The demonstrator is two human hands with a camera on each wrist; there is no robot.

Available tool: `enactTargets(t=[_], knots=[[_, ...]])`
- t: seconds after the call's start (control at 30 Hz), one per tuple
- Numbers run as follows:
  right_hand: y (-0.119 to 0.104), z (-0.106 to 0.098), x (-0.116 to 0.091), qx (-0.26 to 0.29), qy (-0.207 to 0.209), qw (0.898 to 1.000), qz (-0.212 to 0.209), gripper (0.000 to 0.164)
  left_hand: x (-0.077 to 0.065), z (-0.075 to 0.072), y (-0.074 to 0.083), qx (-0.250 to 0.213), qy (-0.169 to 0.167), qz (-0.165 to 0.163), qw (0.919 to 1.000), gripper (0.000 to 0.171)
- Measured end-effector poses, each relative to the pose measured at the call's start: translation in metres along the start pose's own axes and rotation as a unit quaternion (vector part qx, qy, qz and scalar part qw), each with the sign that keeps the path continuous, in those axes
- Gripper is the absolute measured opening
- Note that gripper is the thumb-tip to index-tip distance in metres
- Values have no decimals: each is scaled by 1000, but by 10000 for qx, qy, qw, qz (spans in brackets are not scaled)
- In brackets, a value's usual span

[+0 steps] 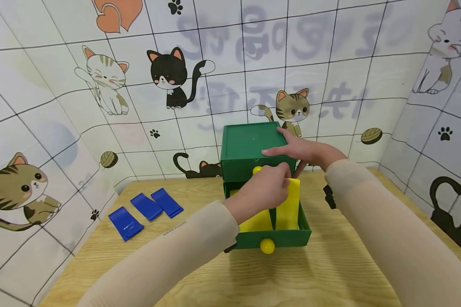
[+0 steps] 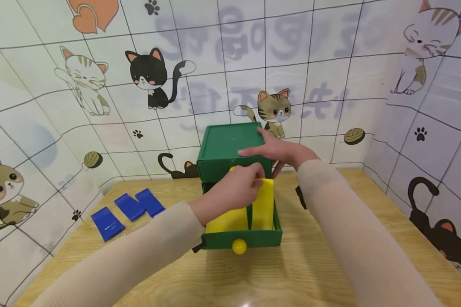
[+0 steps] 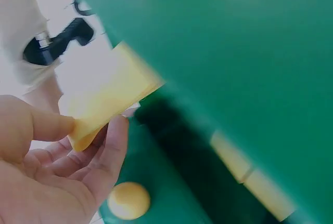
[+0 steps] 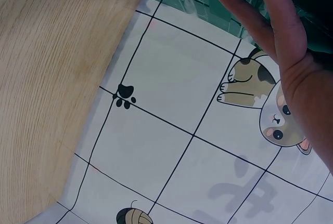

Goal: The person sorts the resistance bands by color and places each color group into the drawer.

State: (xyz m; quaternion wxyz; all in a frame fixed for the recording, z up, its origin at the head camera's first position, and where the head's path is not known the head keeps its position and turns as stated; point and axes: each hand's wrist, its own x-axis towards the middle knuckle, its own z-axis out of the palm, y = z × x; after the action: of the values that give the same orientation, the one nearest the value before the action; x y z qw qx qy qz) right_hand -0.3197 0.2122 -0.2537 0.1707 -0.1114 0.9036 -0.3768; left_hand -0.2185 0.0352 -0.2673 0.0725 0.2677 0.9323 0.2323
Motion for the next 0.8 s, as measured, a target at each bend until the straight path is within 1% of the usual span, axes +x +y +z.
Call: enactTargets(t=[0.1, 0.17, 0.27, 0.33, 0.43, 0.53, 0.67, 0.8], knots=[[-2, 0, -1, -56, 35, 10000, 0, 124, -12, -10, 3, -126, 95, 131, 9998, 19], [-2, 0, -1, -46, 31, 10000, 17, 124, -20, -14, 5, -146, 99, 196, 9997, 18], [-1, 1, -1, 23, -11, 10000, 21, 125, -28, -17, 6, -148, -23, 273, 9995, 18], [-1, 1, -1, 64, -31, 10000, 22, 125, -30, -17, 7, -190, -119, 297, 9993, 17], [-1, 1, -1, 82, -21, 10000, 38, 125, -27, -13, 5, -260, -247, 285, 9989, 16], [-1, 1, -1, 90, -27, 10000, 30, 123, -19, -6, 0, -251, -326, 259, 9988, 15], [0, 2, -1, 102, -51, 9999, -10, 122, -9, -2, -4, -137, -266, 230, 9993, 14], [-2, 2, -1, 82, -53, 9999, -49, 122, -3, -4, -7, -82, -221, 186, 9995, 14]])
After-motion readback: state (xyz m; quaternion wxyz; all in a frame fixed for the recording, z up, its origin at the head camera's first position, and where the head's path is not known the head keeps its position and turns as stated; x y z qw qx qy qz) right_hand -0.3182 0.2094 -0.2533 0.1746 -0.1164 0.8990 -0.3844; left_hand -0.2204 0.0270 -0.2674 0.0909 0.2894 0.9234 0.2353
